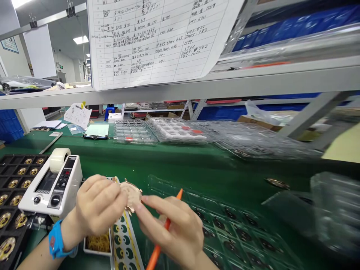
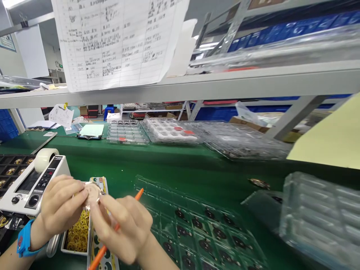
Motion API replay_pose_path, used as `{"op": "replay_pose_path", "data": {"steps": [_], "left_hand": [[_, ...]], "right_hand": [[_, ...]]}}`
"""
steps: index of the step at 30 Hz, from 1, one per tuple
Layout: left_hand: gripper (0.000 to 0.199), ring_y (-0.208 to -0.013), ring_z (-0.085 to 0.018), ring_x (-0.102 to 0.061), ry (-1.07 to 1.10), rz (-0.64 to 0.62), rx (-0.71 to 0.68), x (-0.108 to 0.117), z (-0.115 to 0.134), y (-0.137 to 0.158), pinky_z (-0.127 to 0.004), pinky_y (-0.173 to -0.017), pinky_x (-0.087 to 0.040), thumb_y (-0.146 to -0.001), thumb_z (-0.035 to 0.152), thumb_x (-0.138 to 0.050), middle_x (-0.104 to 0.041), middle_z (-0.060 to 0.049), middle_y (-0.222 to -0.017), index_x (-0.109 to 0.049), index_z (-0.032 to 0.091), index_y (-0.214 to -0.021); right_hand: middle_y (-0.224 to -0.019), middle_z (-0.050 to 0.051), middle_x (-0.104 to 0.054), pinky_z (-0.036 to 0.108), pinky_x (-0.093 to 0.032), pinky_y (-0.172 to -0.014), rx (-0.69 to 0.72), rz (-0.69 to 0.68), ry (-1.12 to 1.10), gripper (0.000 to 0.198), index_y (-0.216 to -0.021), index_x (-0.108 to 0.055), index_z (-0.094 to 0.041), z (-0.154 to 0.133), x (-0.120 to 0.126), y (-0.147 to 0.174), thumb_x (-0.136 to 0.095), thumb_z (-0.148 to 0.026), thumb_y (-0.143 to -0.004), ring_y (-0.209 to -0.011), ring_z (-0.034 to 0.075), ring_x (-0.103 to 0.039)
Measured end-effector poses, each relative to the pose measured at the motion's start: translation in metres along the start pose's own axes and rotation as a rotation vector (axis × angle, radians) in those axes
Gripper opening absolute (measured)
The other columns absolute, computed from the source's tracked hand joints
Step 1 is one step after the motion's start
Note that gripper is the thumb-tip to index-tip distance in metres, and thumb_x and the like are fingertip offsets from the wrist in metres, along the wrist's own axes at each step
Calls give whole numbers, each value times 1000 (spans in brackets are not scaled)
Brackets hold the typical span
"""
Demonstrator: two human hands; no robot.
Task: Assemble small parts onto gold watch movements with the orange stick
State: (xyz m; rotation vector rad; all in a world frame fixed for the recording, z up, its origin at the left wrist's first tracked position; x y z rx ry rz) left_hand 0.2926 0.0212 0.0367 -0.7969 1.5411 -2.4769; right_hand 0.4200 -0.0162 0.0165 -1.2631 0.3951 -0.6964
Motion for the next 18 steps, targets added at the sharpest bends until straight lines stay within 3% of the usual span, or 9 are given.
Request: {"op": "replay_pose_path", "data": {"steps": [3, 7, 9, 13, 18], "left_hand": [[23, -67, -18, -68, 12, -41, 39, -12, -6, -2, -29, -61, -54, -80, 8, -61, -77, -5, -80, -70, 21, -98], [12, -66, -15, -71, 405, -107, 681, -37, -53, 16, -24, -60, -58, -83, 16, -62, -77, -5, -80, -67, 17, -94], [14, -65, -15, -71, 579, -98, 845, -43, -56, 24, -22, -58, -57, -80, 22, -68, -76, -5, -79, -66, 16, -93], [20, -58, -13, -68, 652, -72, 881, -42, -48, 26, -21, -55, -58, -78, 27, -73, -74, -3, -70, -66, 14, -92], [20, -58, -15, -71, 543, -34, 828, -36, -42, 28, -22, -57, -62, -80, 22, -67, -73, -1, -67, -67, 14, -99]], "right_hand": [[-72, 1, -64, 24, -43, -49, 8, -44, 13, 28, -84, -72, -26, -8, -6, -11, -59, -1, -85, -58, 11, -52], [-71, 1, -62, 24, -44, -51, 100, -122, -35, 24, -80, -73, -26, -23, -4, -15, -62, -5, -88, -63, 12, -55], [-76, 3, -66, 25, -45, -53, 44, -116, 4, 20, -82, -73, -24, -15, -2, -15, -63, -8, -89, -64, 12, -56], [-91, 8, -73, 27, -47, -55, -112, -88, 18, 15, -94, -71, -20, 11, -4, -12, -59, -11, -92, -66, 14, -61], [-84, 10, -74, 27, -49, -54, -120, -124, -91, 13, -97, -66, -16, 16, -13, -14, -63, -6, -88, -64, 16, -63]]}}
Point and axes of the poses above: each hand's wrist, its own y-axis away from the middle knuckle, its own x-axis out of the back of the hand, z = x × y, the point moved 10 cm from there along -y, towards the middle knuckle
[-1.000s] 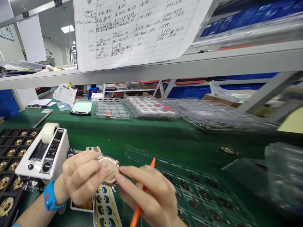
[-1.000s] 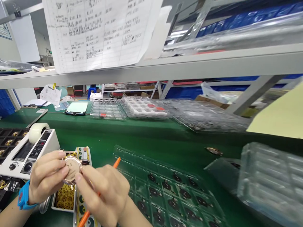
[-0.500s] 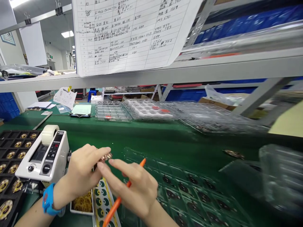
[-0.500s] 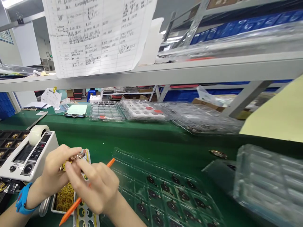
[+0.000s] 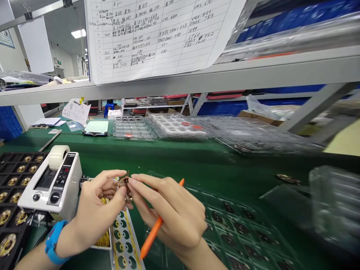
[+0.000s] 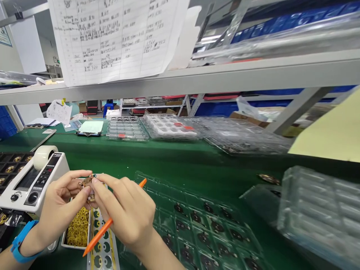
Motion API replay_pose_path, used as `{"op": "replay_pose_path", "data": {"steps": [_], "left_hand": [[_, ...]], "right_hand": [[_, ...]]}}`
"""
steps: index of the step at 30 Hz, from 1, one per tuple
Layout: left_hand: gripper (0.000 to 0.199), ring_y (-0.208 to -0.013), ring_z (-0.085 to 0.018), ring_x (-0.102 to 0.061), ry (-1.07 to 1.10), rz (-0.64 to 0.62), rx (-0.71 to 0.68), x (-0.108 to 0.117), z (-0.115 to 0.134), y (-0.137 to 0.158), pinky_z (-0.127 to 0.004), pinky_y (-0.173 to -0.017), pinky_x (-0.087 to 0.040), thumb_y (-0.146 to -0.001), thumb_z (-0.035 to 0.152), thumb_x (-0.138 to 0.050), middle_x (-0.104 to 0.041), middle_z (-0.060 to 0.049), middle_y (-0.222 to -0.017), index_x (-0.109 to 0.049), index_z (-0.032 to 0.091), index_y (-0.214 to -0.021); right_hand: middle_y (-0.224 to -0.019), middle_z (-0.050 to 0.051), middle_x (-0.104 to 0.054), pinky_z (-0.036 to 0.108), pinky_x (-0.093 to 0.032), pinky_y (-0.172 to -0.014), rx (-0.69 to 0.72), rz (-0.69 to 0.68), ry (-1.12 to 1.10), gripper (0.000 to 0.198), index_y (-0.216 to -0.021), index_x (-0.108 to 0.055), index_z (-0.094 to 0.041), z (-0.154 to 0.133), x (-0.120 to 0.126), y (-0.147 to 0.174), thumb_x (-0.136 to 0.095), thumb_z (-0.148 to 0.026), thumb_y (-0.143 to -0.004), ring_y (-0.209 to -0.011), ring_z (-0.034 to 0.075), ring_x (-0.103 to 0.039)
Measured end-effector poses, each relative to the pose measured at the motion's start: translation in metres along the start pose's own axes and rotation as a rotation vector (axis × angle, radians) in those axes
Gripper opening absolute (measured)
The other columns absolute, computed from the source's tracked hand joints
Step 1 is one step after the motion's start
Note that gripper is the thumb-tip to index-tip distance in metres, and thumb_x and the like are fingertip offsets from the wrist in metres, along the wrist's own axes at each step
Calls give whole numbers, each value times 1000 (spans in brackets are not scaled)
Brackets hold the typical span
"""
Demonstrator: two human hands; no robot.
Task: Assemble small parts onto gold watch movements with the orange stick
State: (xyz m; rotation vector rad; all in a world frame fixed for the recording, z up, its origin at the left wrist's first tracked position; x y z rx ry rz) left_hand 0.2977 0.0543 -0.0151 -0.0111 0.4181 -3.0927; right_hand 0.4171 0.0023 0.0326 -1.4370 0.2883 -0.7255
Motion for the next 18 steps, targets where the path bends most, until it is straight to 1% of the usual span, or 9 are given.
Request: {"op": "replay_pose_path", "data": {"steps": [3, 5, 8, 12, 15, 18], "left_hand": [[20, -61, -16, -73, -75, 0, -59, -2, 3, 1, -22, -60, -63, -82, 20, -63, -74, -3, -67, -69, 13, -100], [21, -61, -17, -74, -118, 2, -88, -2, 4, 2, -22, -61, -62, -83, 19, -61, -75, -3, -68, -69, 12, -101], [21, -62, -17, -75, -146, 11, -97, -2, 3, 2, -23, -61, -63, -84, 19, -60, -76, -4, -71, -70, 12, -101], [21, -63, -18, -75, -150, 24, -97, -1, 1, 3, -25, -63, -64, -85, 20, -60, -75, -4, -71, -71, 12, -101], [21, -64, -19, -75, -161, 27, -109, -1, 1, 4, -26, -65, -65, -85, 20, -60, -76, -5, -74, -71, 12, -102], [21, -65, -18, -75, -190, 39, -156, -1, 4, 5, -25, -65, -64, -85, 18, -59, -77, -6, -76, -71, 11, -101]], "right_hand": [[-81, 10, -74, 28, -51, -56, 0, 5, -52, 15, -96, -63, -14, 0, 1, -1, -63, -3, -87, -67, 18, -66], [-80, 10, -73, 28, -51, -54, 15, -1, -58, 14, -96, -62, -13, 1, 0, -1, -63, -3, -87, -65, 17, -65], [-80, 11, -74, 28, -50, -52, 71, -9, -32, 10, -95, -61, -13, -1, -1, -1, -61, -5, -89, -62, 17, -64], [-82, 13, -75, 29, -51, -53, 133, -30, -29, 7, -94, -62, -12, -3, -1, 0, -58, -6, -91, -64, 18, -65], [-82, 15, -74, 29, -50, -52, 141, -40, -38, 6, -94, -63, -10, -4, -2, 2, -58, -6, -91, -63, 19, -64], [-82, 16, -74, 29, -48, -52, 132, -32, -42, 7, -94, -63, -9, -5, -3, 3, -61, -4, -89, -63, 19, -63]]}}
Point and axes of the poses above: each hand's wrist, its own y-axis away from the middle knuckle, its own x-axis out of the back of the hand, z = x × y, the point moved 10 cm from there along -y, towards the middle knuckle
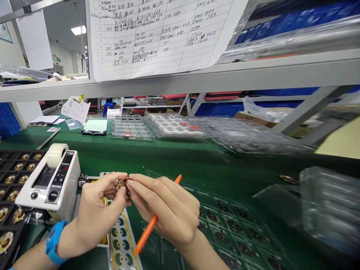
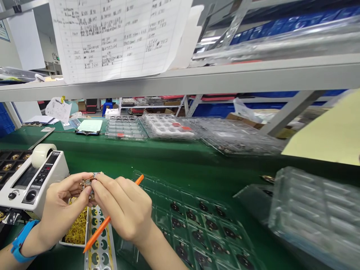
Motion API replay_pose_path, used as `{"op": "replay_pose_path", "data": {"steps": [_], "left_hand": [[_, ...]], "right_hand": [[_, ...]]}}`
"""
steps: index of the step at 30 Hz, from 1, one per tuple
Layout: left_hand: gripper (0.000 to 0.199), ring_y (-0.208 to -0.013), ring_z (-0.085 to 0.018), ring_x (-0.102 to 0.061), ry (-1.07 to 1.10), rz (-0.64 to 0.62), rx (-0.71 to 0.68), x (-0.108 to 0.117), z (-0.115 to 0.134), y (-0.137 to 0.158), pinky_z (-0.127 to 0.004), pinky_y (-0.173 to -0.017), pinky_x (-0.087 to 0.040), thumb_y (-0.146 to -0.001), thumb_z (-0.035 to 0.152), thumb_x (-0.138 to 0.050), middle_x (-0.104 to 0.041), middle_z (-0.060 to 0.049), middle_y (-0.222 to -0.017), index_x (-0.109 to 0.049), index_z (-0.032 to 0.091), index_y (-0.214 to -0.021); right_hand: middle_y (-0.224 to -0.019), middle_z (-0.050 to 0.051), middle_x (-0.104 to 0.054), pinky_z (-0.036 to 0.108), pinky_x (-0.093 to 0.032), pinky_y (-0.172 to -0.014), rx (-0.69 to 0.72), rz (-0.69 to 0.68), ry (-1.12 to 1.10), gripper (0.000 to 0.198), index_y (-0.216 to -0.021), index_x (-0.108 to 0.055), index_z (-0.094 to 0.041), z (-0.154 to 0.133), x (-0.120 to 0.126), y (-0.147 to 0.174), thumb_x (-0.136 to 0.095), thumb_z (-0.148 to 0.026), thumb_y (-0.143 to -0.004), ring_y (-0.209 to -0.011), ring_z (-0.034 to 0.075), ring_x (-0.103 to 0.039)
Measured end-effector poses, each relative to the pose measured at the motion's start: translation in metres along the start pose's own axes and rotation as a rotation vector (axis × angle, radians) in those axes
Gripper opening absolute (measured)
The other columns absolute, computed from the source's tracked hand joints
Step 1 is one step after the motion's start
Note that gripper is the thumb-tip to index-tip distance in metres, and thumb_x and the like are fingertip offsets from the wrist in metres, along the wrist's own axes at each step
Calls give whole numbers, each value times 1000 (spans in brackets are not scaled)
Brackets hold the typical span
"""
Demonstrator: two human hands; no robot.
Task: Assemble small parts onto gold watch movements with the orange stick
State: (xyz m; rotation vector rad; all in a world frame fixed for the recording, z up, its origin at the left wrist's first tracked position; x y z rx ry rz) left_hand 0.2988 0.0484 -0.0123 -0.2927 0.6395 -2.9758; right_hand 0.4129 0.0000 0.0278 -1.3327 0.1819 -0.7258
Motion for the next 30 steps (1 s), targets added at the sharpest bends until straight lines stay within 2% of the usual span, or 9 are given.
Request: {"op": "replay_pose_path", "data": {"steps": [5, 11, 14, 19, 25, 30], "left_hand": [[21, -60, -15, -73, -62, 59, -124, 4, 10, 1, -20, -60, -62, -83, 12, -58, -78, -6, -78, -71, 10, -99], [23, -65, -17, -75, -67, 41, -159, 1, 13, 2, -22, -62, -63, -84, 13, -56, -78, -10, -82, -70, 6, -101], [24, -67, -18, -75, -71, 42, -148, 1, 11, 1, -23, -62, -64, -84, 14, -55, -78, -10, -82, -70, 6, -102], [24, -63, -18, -74, -31, 39, -96, 0, 5, -1, -23, -60, -64, -83, 16, -56, -77, -9, -76, -70, 6, -100], [20, -64, -16, -74, 39, 60, -47, 1, -2, -2, -21, -60, -63, -82, 17, -60, -77, -7, -77, -70, 10, -98], [18, -68, -16, -74, 52, 16, 4, -1, -8, -4, -23, -64, -62, -83, 18, -60, -76, -5, -80, -67, 13, -100]], "right_hand": [[-81, 16, -74, 29, -47, -52, -72, 77, 36, 9, -94, -64, -7, 0, 2, 3, -63, -2, -88, -64, 18, -62], [-81, 15, -74, 28, -47, -55, -94, 84, 40, 9, -94, -64, -7, -1, 1, 3, -64, -1, -88, -67, 17, -62], [-81, 15, -73, 28, -46, -55, -105, 74, 27, 9, -94, -63, -7, 1, 1, 2, -63, -1, -88, -68, 18, -61], [-82, 13, -73, 29, -47, -55, -101, -19, -22, 7, -94, -62, -9, 4, -5, 0, -60, -3, -90, -67, 18, -60], [-82, 13, -74, 29, -47, -55, -121, 83, 81, 9, -95, -62, -9, 2, 0, 4, -63, -3, -89, -68, 18, -61], [-81, 13, -73, 28, -48, -57, -158, 68, 56, 11, -94, -61, -11, 5, -2, 3, -63, -2, -88, -68, 17, -61]]}}
Point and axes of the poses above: each hand's wrist, its own y-axis away from the middle knuckle, its own x-axis out of the back of the hand, z = x × y, the point moved 10 cm from there along -y, towards the middle knuckle
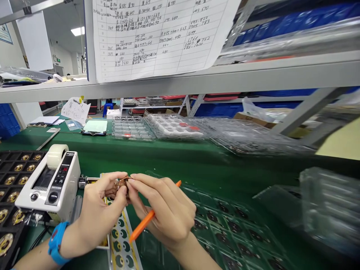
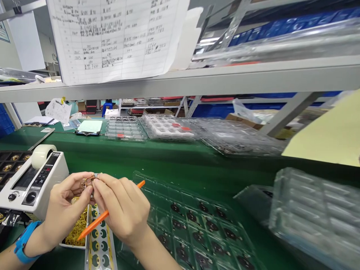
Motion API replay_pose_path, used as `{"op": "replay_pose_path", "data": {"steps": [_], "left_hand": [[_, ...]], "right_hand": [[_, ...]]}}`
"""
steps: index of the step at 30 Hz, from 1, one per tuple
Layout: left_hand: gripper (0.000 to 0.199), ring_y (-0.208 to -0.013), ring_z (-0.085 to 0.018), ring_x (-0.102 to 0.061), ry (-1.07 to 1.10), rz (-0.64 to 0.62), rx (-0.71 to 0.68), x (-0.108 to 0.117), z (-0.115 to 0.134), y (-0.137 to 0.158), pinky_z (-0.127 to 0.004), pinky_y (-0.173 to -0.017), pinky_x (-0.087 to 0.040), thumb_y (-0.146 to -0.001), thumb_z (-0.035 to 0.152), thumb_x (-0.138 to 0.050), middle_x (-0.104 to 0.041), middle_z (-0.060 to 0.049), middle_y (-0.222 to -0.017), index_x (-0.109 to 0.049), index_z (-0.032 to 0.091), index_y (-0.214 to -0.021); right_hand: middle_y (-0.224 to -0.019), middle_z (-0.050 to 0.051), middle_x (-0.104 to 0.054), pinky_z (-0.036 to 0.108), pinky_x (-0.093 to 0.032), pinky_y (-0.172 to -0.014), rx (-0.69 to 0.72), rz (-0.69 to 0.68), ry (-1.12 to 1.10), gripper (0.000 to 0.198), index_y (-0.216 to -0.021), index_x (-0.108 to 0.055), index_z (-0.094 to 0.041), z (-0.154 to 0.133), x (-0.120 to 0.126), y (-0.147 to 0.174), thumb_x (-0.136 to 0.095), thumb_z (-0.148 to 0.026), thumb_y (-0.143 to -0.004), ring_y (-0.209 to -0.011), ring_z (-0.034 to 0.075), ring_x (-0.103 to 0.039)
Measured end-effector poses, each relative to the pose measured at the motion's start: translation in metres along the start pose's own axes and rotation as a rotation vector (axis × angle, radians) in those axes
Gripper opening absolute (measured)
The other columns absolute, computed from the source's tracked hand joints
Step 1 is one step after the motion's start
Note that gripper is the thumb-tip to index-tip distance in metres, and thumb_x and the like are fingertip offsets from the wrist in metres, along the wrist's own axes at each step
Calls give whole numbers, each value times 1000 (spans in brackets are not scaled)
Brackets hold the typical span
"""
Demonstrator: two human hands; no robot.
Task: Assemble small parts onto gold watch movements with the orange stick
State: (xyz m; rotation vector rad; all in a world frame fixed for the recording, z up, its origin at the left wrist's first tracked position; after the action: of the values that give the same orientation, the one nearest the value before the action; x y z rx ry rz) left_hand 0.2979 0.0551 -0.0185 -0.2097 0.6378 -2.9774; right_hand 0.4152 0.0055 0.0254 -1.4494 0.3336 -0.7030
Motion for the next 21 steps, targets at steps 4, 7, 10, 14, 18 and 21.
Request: {"op": "replay_pose_path", "data": {"steps": [4, 7, 10, 14, 18, 21], "left_hand": [[10, -66, -15, -70, 37, -37, 92, -2, -8, -4, -23, -63, -58, -84, 22, -60, -73, -2, -71, -62, 16, -91], [8, -64, -13, -67, 107, -18, 161, 0, -12, -7, -21, -61, -55, -79, 23, -64, -69, 0, -68, -60, 16, -80], [10, -64, -11, -66, 174, 19, 182, 6, -13, -12, -19, -58, -53, -73, 21, -69, -67, 0, -68, -60, 16, -73], [12, -58, -12, -67, 299, -55, 260, 4, -17, -17, -21, -57, -55, -68, 21, -71, -65, 2, -63, -60, 15, -69], [13, -46, -11, -62, 322, -200, 301, -6, -16, -16, -17, -43, -43, -68, 21, -71, -60, 3, -57, -60, 15, -69], [15, -42, -8, -56, 303, -239, 297, -9, -13, -15, -17, -41, -40, -66, 21, -71, -57, 4, -56, -58, 15, -67]], "right_hand": [[-81, 11, -71, 28, -49, -57, -46, -29, -66, 15, -92, -58, -12, 7, -5, -2, -64, -1, -86, -68, 17, -62], [-83, 9, -71, 27, -50, -60, -81, -36, -129, 19, -95, -56, -14, 9, -5, -3, -65, -2, -85, -71, 17, -64], [-88, 8, -70, 26, -50, -58, -168, -77, -265, 12, -99, -55, -17, 16, -3, -4, -61, -12, -90, -74, 17, -65], [-84, 4, -66, 24, -45, -52, -396, -228, -429, 9, -96, -55, -21, 40, -8, -4, -47, -16, -97, -66, 13, -59], [-77, 1, -61, 23, -40, -50, -392, -532, -553, 13, -93, -55, -21, 37, -30, 2, -44, -17, -99, -57, 11, -51], [-77, 2, -58, 23, -40, -54, -317, -567, -609, 16, -89, -51, -20, 28, -34, 2, -40, -13, -99, -63, 12, -52]]}}
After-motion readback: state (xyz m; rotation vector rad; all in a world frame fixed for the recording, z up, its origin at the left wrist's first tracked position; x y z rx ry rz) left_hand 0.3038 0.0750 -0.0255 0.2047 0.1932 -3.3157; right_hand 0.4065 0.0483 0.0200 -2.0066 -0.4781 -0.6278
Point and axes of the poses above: each hand's wrist, its own y-axis away from the middle knuckle, its own x-axis out of the back of the hand, z = x × y, the point moved 10 cm from there along -y, towards the middle knuckle
